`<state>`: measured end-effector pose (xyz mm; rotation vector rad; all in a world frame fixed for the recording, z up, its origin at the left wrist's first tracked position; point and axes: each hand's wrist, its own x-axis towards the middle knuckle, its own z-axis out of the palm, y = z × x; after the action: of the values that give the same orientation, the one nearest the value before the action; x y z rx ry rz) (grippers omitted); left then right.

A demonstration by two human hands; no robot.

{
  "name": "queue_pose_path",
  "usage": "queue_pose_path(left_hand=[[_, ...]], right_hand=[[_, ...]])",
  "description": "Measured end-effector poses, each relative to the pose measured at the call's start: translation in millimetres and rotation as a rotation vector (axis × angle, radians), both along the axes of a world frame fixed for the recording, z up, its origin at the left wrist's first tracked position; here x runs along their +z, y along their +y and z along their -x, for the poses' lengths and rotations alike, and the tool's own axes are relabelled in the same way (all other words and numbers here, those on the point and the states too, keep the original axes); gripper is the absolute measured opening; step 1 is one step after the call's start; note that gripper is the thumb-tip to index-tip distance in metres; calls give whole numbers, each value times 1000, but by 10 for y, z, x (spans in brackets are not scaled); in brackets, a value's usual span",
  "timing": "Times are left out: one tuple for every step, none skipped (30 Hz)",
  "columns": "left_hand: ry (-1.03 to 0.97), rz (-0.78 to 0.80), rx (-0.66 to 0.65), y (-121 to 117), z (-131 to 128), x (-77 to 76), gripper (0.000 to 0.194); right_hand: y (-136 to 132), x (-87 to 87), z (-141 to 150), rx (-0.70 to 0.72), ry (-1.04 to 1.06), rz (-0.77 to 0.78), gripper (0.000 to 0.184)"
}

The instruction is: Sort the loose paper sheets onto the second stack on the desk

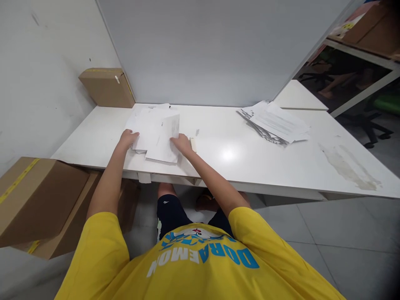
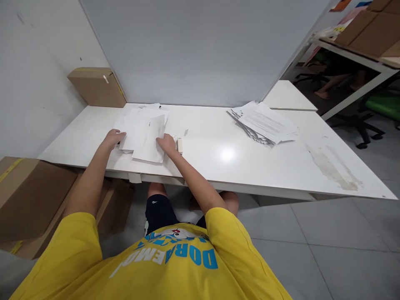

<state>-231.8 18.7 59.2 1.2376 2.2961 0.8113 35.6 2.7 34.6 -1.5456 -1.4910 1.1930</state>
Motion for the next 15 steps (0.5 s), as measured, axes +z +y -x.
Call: queue_pose_path(left_hand=[[-62,-15,29,-10,-51,17,34],[-106,-36,45,-20,-96,35,28],[-141,-56,56,-31,-134,52,21],[-169,-77,60,-42,-164,70,16],[-191,-102,58,-51,-188,87,12],[-215,-131,56,-57,-206,103,11],[-245,-161,47,-59,-220,118,10],[-283,-187,32,-58,-233,131,11],[-332,-206,10,-52,-244,141,11],[-392,-212,-21,-43,-257,149,12],[-454,-208,-57,-32,-270,153,13],[-502,-196,-88,-18,-286,155,15],[-522,-181,-105,-4,-302,155,18],[-503,-167,-102,11,-319,154,21],[-436,-154,-86,26,-335,152,24]], right_hand=[[6,21,-3,-1,-84,-22,10],[9,36,-7,2,-154,-39,10],[11,45,-12,9,-208,-55,12],[13,48,-15,17,-249,-73,12],[18,45,-16,23,-280,-96,13],[27,38,-15,27,-308,-120,14],[41,28,-11,25,-336,-147,15],[60,16,-6,23,-358,-172,16],[85,3,-1,22,-369,-187,17],[114,-10,5,26,-364,-186,19],[146,-22,10,34,-341,-168,20],[178,-34,15,43,-303,-138,21],[210,-43,20,51,-256,-104,22],[240,-50,24,55,-207,-76,22],[266,-54,29,51,-165,-62,22]])
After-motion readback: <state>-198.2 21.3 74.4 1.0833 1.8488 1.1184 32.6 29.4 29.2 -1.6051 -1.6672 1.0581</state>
